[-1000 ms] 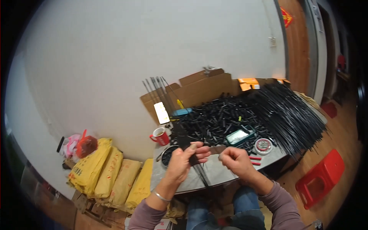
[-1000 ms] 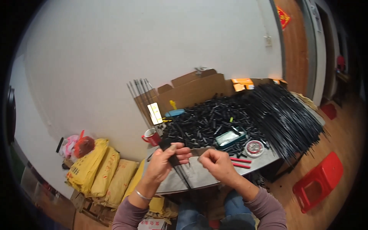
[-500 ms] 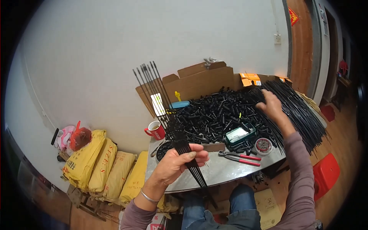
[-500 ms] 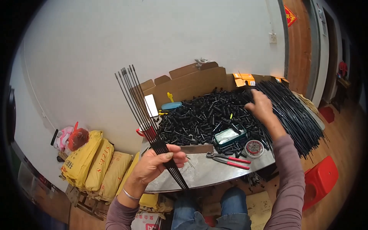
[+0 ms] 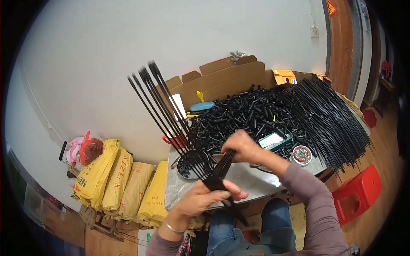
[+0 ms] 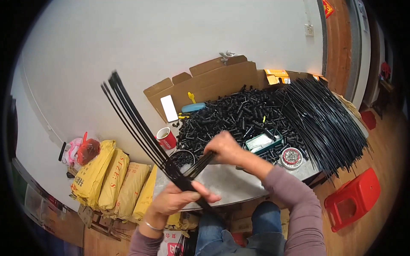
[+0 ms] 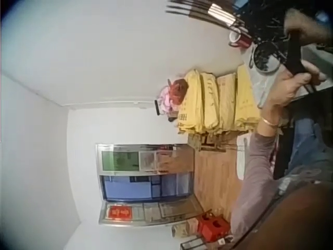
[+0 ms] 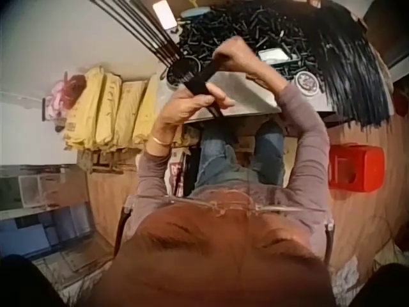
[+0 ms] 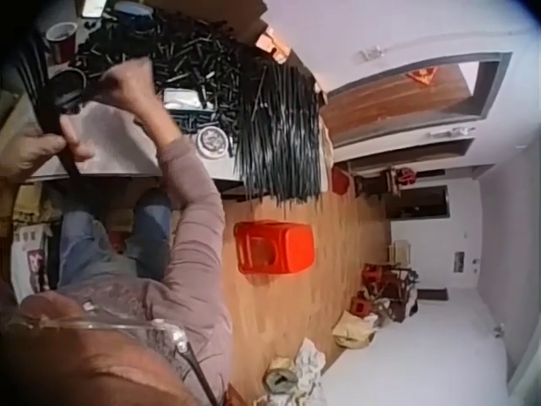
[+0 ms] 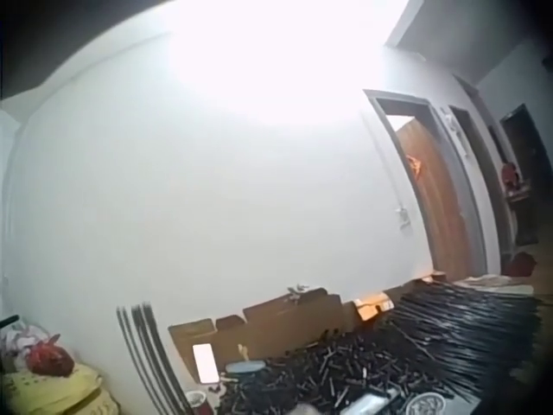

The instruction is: Assembling and trimming black cable components at a manual workstation.

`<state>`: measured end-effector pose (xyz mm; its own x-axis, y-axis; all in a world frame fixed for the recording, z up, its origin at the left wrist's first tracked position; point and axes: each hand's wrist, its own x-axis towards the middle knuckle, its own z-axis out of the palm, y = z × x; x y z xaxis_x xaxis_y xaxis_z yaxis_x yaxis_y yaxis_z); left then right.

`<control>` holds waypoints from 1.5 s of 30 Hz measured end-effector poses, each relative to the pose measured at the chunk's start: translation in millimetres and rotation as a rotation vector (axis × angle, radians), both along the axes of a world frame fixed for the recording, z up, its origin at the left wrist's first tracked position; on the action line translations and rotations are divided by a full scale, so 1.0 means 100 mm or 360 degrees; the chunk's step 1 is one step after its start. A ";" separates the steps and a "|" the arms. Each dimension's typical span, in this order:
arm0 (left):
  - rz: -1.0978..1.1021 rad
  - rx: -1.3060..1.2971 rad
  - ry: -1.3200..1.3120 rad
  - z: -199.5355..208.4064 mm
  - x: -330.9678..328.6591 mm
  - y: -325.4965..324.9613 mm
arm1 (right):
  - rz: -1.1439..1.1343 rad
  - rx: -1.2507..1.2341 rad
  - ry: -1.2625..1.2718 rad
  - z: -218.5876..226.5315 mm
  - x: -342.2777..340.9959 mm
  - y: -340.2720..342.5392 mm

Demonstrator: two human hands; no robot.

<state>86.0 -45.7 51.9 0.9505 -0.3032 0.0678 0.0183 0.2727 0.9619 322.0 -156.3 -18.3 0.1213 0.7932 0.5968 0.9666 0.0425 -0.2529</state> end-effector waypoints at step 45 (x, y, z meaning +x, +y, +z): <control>0.0667 0.0449 -0.0527 -0.41 0.31 -0.33 | 0.0261 -0.0975 0.1221 0.36 -0.77 -0.76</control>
<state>117.1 -78.4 11.1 0.9351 0.0434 0.3518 -0.3482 -0.0743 0.9345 245.4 -232.8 18.1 0.1640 0.9796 -0.1158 0.5259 -0.1861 -0.8299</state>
